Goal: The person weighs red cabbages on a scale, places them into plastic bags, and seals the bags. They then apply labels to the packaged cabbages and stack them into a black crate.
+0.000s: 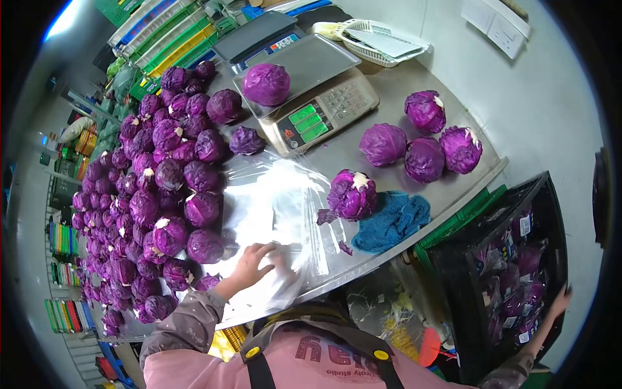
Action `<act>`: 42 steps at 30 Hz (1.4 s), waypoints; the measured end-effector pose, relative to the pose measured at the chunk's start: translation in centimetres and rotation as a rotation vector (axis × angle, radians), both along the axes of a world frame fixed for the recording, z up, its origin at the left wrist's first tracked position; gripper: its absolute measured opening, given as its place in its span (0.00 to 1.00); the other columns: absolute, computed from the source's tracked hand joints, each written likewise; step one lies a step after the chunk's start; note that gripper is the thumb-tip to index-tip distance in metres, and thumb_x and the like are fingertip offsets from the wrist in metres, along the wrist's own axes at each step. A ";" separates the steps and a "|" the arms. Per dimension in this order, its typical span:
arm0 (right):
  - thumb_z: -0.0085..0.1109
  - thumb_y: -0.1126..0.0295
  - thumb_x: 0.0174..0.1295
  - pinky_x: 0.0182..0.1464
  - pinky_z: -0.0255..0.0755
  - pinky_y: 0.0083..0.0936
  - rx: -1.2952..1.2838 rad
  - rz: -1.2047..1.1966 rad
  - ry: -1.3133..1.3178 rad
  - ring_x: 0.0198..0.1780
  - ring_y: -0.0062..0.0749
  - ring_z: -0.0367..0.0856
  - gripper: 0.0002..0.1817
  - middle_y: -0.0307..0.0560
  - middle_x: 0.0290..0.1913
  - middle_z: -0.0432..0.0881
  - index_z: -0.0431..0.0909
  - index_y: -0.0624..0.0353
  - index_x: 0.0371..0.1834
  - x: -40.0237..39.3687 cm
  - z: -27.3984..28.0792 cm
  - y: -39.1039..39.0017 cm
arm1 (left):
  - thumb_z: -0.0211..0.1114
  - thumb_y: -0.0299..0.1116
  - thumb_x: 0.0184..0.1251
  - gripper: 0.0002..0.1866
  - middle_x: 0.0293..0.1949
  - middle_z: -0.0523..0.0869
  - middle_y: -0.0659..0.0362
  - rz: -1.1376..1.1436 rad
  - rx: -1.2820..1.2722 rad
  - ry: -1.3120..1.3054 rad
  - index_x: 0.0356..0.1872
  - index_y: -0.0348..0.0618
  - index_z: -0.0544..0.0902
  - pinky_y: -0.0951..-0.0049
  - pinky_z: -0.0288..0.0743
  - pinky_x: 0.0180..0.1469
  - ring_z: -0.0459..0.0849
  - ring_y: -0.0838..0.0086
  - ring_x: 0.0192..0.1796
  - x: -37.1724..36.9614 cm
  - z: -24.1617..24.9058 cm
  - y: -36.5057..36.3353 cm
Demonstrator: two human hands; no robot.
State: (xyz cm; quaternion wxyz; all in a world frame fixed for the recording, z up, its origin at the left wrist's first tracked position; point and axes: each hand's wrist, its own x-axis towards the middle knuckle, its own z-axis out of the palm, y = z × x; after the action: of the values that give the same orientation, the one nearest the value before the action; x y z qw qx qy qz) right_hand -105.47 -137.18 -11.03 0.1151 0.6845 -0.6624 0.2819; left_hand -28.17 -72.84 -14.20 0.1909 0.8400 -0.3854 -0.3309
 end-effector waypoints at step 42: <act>0.43 0.43 0.59 0.60 0.62 0.46 1.686 0.823 -1.742 0.61 0.41 0.65 0.31 0.46 0.58 0.66 0.62 0.50 0.60 74.0 5.1 38.1 | 0.57 0.28 0.46 0.13 0.32 0.73 0.58 -0.063 -0.022 -0.681 0.36 0.42 0.72 0.71 0.73 0.30 0.76 0.69 0.34 -2.8 -4.5 1.1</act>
State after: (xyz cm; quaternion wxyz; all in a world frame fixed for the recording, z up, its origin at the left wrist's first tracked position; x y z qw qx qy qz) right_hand -31.52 -99.09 -5.94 -0.9175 0.2890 -0.2318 0.1447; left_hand -30.99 -71.78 -18.65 0.0501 0.8877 -0.4564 -0.0330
